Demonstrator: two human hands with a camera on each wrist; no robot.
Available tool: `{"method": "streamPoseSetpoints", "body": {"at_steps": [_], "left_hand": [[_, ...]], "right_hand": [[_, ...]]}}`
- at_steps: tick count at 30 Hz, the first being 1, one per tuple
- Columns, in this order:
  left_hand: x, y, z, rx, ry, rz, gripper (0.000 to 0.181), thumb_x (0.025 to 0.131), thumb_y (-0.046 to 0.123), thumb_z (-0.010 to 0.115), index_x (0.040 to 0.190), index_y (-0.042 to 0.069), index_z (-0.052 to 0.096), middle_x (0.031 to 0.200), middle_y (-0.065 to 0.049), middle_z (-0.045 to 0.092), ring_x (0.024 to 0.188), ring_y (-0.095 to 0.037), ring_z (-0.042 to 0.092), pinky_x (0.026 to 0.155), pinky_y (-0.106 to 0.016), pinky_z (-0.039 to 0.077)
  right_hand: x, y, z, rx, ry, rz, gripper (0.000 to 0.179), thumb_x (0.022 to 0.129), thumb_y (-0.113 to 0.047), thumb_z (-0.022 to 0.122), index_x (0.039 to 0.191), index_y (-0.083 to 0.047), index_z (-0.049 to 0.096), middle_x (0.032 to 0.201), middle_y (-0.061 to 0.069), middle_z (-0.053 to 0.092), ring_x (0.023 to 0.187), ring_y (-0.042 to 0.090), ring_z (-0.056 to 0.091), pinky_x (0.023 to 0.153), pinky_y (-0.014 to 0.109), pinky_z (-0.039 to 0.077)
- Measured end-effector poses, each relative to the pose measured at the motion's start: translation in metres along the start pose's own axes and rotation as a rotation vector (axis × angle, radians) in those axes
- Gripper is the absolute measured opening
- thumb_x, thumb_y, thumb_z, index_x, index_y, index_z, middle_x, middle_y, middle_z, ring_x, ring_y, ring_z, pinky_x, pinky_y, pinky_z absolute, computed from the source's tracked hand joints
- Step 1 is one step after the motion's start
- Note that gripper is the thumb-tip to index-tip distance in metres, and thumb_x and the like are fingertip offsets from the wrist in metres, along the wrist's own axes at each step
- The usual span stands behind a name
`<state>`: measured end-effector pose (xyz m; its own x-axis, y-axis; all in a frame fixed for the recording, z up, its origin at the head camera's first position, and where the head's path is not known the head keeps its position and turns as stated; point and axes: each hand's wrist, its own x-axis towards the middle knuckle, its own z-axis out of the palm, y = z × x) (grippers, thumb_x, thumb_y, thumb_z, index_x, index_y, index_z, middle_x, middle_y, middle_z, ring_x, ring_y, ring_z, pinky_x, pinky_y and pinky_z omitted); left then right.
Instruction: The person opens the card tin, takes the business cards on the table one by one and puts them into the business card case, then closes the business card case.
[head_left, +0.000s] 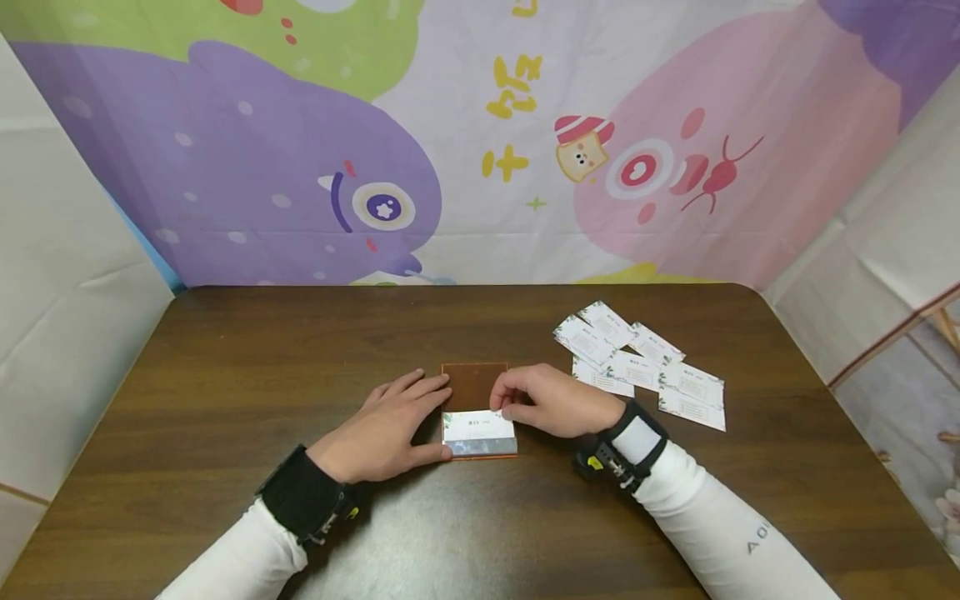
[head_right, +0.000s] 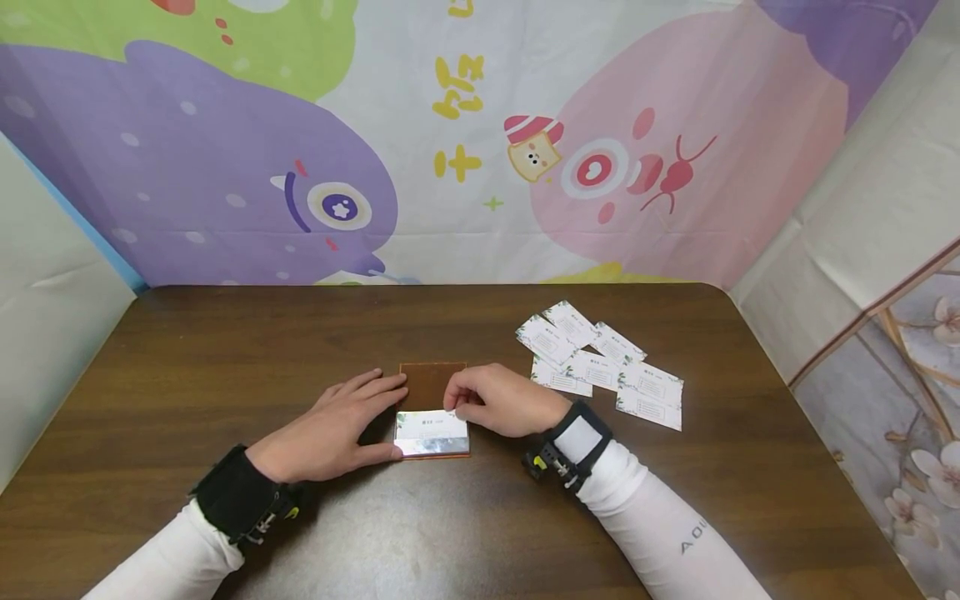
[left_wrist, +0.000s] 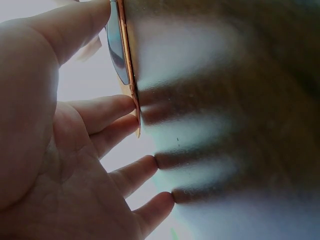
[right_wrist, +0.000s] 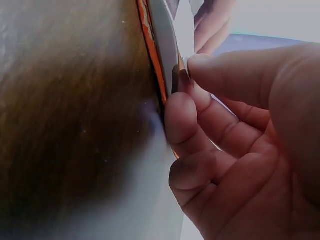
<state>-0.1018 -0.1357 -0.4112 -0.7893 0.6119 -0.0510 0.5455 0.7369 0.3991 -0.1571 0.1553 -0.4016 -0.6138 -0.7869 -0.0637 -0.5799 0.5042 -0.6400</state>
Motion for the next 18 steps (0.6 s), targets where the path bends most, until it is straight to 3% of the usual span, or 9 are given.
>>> {"method": "streamPoseSetpoints", "body": {"at_steps": [18], "left_hand": [[0.0005, 0.0011, -0.0018, -0.002, -0.012, -0.003, 0.082, 0.099, 0.052, 0.073, 0.160, 0.006, 0.047, 0.168, -0.012, 0.039, 0.158, -0.043, 0.025, 0.117, -0.070, 0.030]], "right_hand": [[-0.0046, 0.0008, 0.0019, -0.059, 0.018, -0.018, 0.012, 0.106, -0.013, 0.067, 0.113, -0.018, 0.075, 0.110, -0.009, 0.067, 0.096, 0.008, 0.062, 0.086, 0.033, 0.054]]}}
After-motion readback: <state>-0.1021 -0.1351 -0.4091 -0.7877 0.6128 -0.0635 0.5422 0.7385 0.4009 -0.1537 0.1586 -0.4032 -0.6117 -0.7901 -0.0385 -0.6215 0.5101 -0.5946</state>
